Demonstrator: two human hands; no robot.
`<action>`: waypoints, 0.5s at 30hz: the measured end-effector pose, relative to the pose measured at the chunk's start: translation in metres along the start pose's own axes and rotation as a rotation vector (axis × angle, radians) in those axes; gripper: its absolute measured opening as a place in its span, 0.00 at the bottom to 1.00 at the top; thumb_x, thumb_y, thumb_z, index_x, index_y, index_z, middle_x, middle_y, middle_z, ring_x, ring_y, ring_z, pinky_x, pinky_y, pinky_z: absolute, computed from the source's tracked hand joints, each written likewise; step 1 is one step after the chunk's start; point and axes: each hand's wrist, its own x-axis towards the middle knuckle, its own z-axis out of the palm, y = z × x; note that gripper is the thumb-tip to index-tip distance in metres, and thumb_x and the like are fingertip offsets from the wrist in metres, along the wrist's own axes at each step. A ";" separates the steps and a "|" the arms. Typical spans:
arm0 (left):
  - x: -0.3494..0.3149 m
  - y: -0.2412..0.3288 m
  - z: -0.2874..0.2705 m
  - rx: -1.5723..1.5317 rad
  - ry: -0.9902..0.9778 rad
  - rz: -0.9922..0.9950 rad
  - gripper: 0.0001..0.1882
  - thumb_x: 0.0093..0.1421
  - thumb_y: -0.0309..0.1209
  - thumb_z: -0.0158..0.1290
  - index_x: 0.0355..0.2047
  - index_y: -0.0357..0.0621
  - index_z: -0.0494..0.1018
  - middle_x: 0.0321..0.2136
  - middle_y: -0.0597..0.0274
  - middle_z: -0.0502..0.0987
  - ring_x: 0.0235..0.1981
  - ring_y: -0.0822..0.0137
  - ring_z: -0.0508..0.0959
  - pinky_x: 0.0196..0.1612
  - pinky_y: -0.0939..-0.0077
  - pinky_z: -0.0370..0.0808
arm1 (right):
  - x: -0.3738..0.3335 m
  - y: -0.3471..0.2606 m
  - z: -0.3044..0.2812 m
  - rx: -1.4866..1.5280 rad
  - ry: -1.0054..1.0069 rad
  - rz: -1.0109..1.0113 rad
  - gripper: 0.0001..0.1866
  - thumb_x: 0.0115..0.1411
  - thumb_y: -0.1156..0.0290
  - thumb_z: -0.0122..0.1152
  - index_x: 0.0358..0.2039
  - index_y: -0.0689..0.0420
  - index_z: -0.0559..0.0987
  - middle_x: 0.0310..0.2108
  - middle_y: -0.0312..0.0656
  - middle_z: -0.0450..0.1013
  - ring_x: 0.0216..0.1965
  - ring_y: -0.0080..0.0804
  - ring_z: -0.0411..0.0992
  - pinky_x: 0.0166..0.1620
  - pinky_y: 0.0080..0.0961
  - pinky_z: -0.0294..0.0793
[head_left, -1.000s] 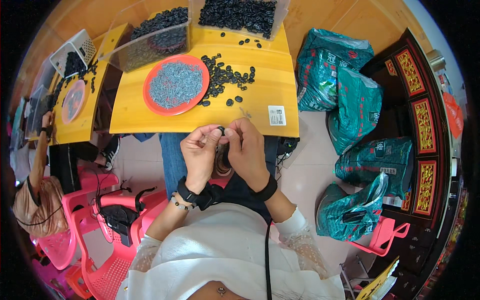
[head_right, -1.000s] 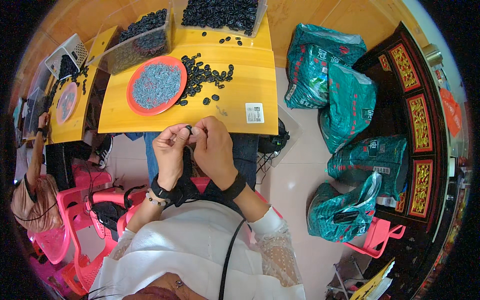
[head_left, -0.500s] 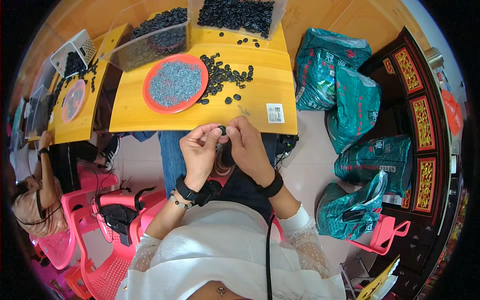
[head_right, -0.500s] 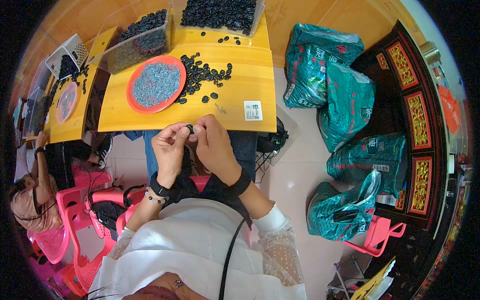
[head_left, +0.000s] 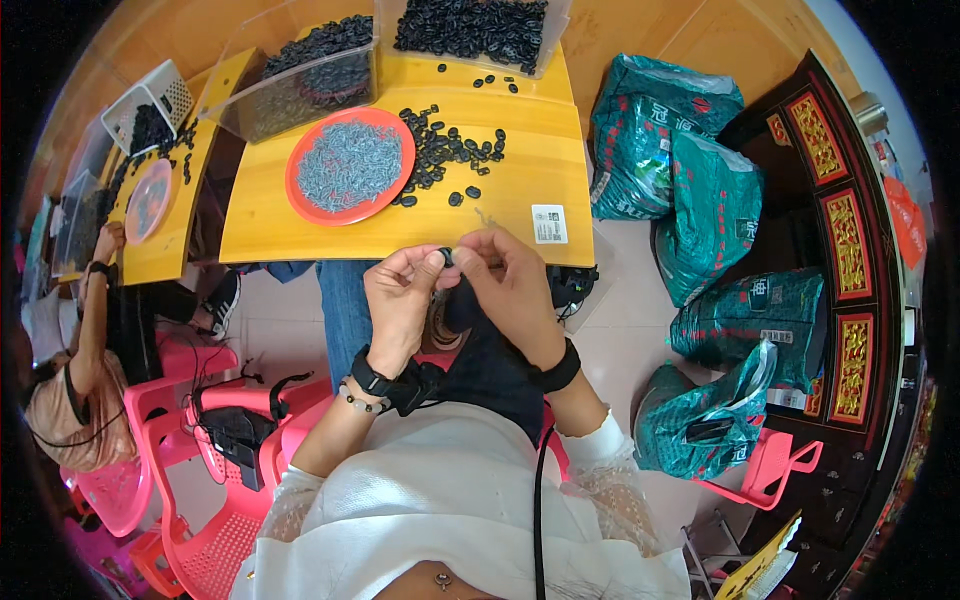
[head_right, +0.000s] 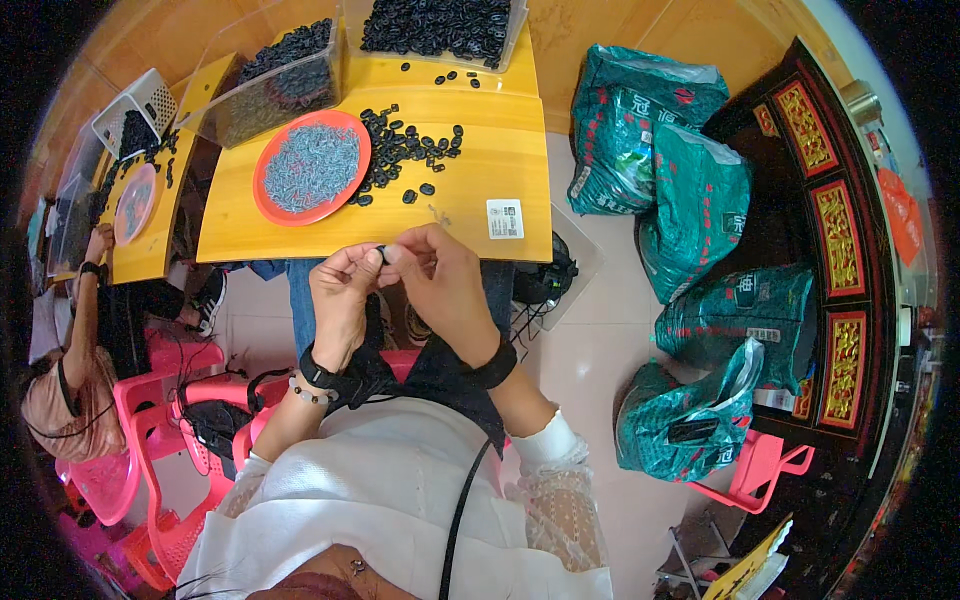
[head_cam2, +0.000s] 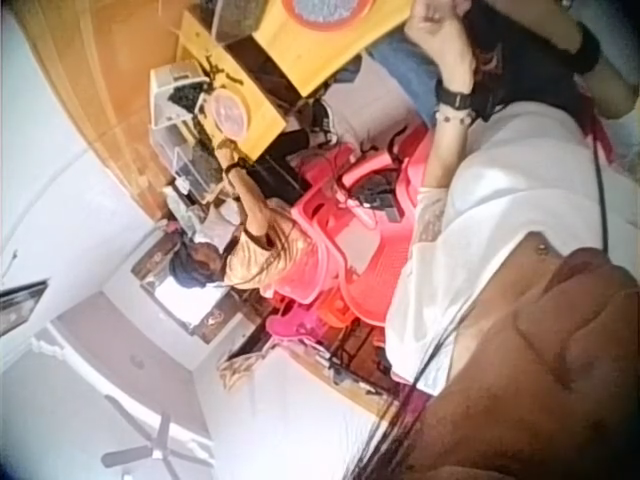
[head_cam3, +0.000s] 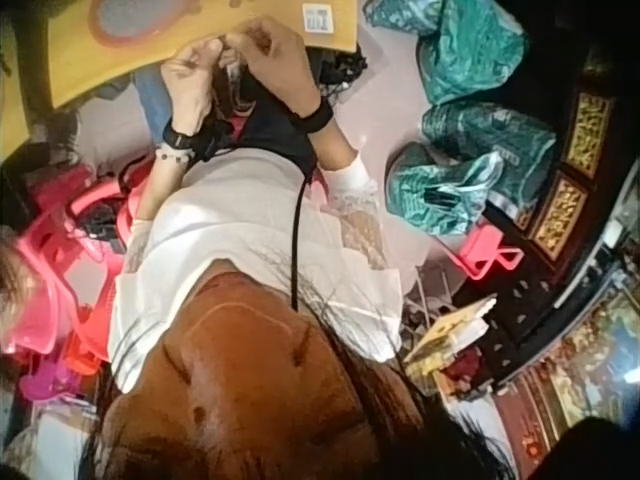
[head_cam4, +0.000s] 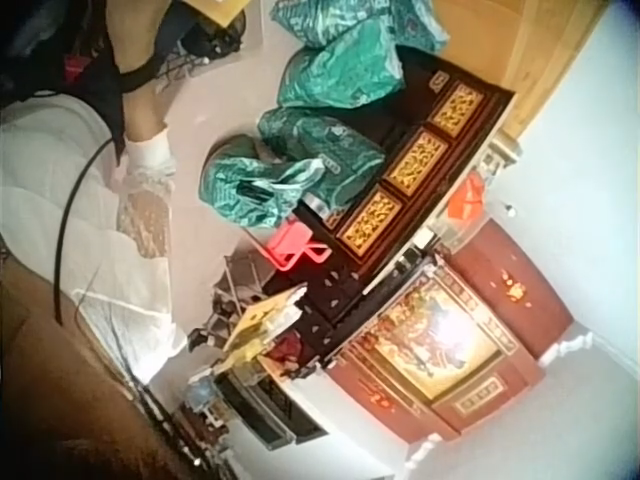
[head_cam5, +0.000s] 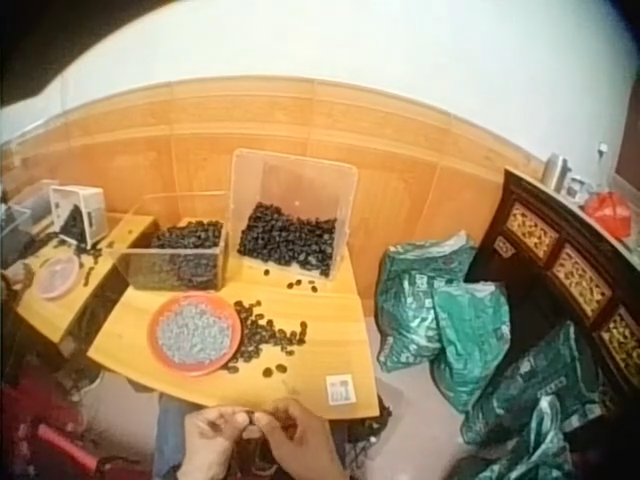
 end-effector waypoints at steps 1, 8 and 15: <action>0.000 -0.001 0.000 0.011 0.004 0.021 0.07 0.59 0.24 0.53 0.35 0.32 0.75 0.28 0.59 0.79 0.27 0.72 0.79 0.33 0.79 0.78 | 0.000 0.001 0.001 0.000 0.001 0.000 0.07 0.59 0.72 0.56 0.34 0.63 0.74 0.26 0.34 0.73 0.28 0.17 0.70 0.32 0.14 0.70; 0.013 -0.010 0.001 0.132 0.056 0.006 0.07 0.59 0.25 0.53 0.33 0.32 0.75 0.25 0.61 0.78 0.24 0.75 0.77 0.28 0.84 0.74 | 0.007 0.011 -0.014 -0.147 0.126 -0.034 0.05 0.56 0.75 0.58 0.28 0.64 0.76 0.21 0.35 0.74 0.23 0.16 0.70 0.29 0.13 0.69; 0.049 -0.024 -0.004 0.842 0.071 0.139 0.09 0.54 0.30 0.55 0.27 0.34 0.76 0.18 0.59 0.76 0.19 0.70 0.75 0.25 0.78 0.71 | 0.009 0.016 -0.037 0.187 0.150 0.157 0.05 0.57 0.75 0.56 0.32 0.63 0.75 0.22 0.32 0.72 0.25 0.15 0.70 0.28 0.12 0.67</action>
